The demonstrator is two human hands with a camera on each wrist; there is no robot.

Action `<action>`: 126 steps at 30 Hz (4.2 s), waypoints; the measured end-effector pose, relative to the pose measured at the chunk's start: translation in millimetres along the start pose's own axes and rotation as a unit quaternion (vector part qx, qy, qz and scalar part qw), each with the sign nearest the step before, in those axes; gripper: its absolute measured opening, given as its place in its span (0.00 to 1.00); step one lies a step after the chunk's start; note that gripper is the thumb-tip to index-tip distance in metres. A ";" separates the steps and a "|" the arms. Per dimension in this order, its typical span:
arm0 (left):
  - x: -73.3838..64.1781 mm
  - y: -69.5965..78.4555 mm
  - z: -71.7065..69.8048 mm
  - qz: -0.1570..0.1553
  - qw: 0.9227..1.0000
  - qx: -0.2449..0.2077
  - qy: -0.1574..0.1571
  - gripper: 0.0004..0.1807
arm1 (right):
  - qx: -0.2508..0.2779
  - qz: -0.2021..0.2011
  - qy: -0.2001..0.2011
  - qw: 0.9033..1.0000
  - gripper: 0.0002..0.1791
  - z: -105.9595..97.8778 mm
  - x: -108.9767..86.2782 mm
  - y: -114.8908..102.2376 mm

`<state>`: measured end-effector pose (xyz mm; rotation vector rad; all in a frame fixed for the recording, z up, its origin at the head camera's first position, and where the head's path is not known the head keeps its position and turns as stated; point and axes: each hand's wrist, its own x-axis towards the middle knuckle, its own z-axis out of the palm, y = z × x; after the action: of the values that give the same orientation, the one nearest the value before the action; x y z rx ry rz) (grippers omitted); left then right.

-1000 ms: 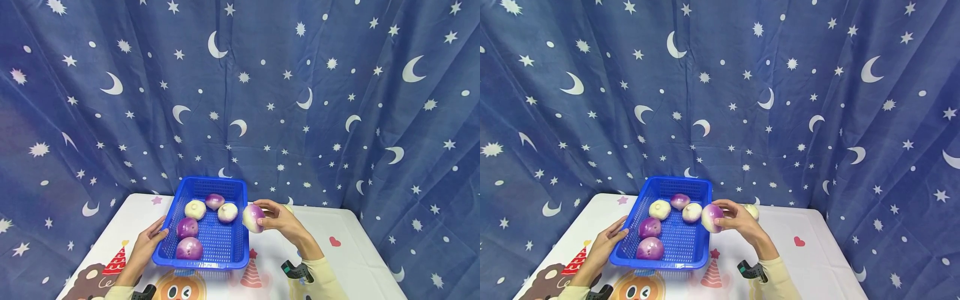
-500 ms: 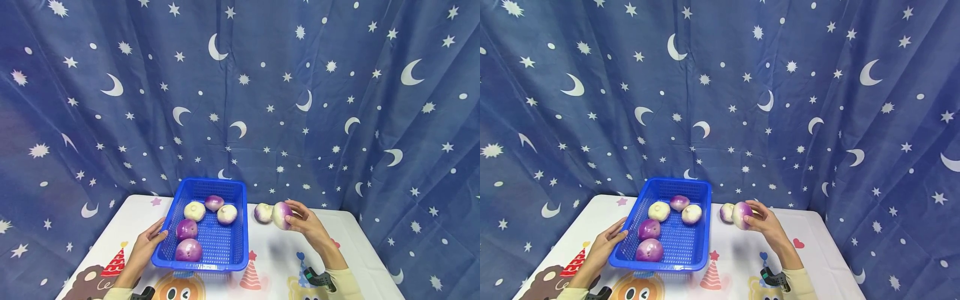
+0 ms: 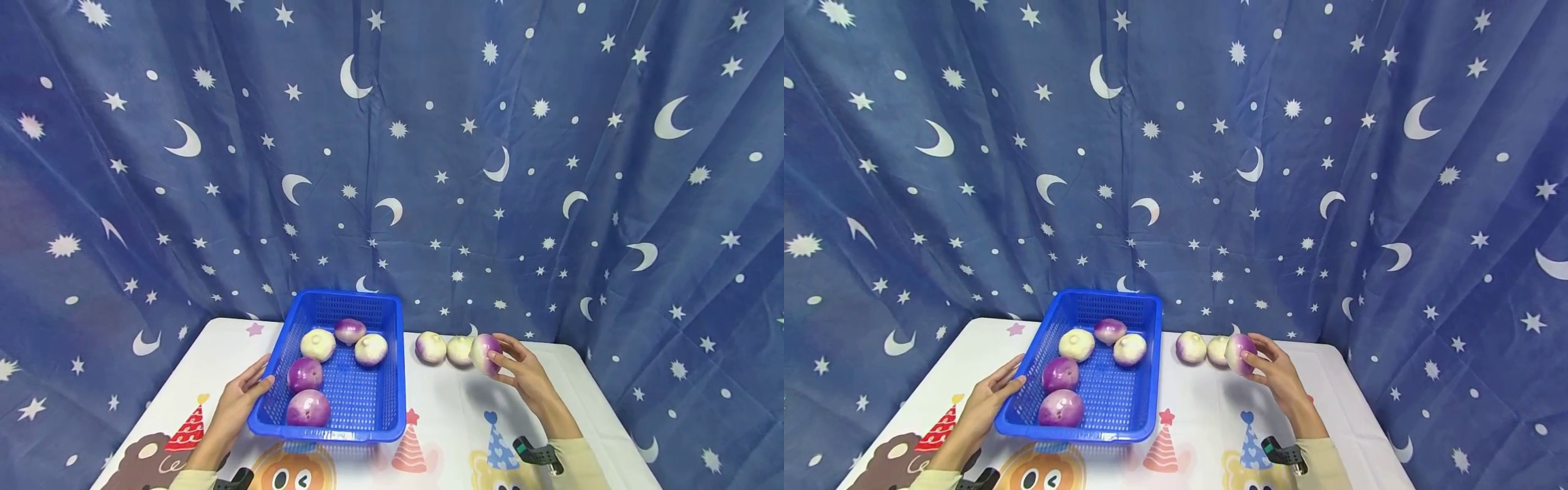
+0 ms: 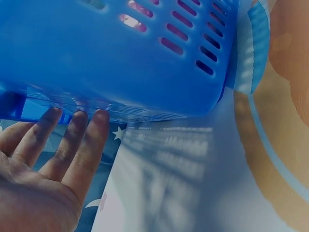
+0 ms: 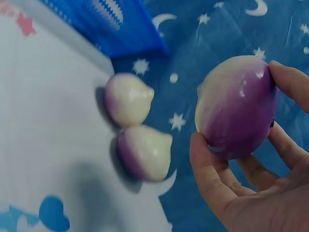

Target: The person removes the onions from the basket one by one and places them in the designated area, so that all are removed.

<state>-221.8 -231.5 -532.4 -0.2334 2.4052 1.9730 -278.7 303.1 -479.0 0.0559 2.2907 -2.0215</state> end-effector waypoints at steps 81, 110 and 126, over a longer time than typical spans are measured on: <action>1.4 -3.3 0.9 -0.006 1.000 -0.010 0.003 0.35 | -0.180 -0.022 0.156 0.971 0.34 -41.9 37.4 35.8; 1.8 -1.2 -0.8 0.001 1.000 -0.024 -0.003 0.35 | -0.146 -0.115 0.100 0.978 0.28 35.2 -22.7 -33.3; 1.8 -0.5 -0.1 0.004 1.000 -0.031 -0.004 0.35 | -0.075 -0.152 -0.016 0.985 0.28 88.1 -29.5 -39.1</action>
<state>-223.5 -231.9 -533.1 -0.2165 2.3476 2.0492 -249.1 211.7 -448.5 -0.3535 2.5553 -1.9463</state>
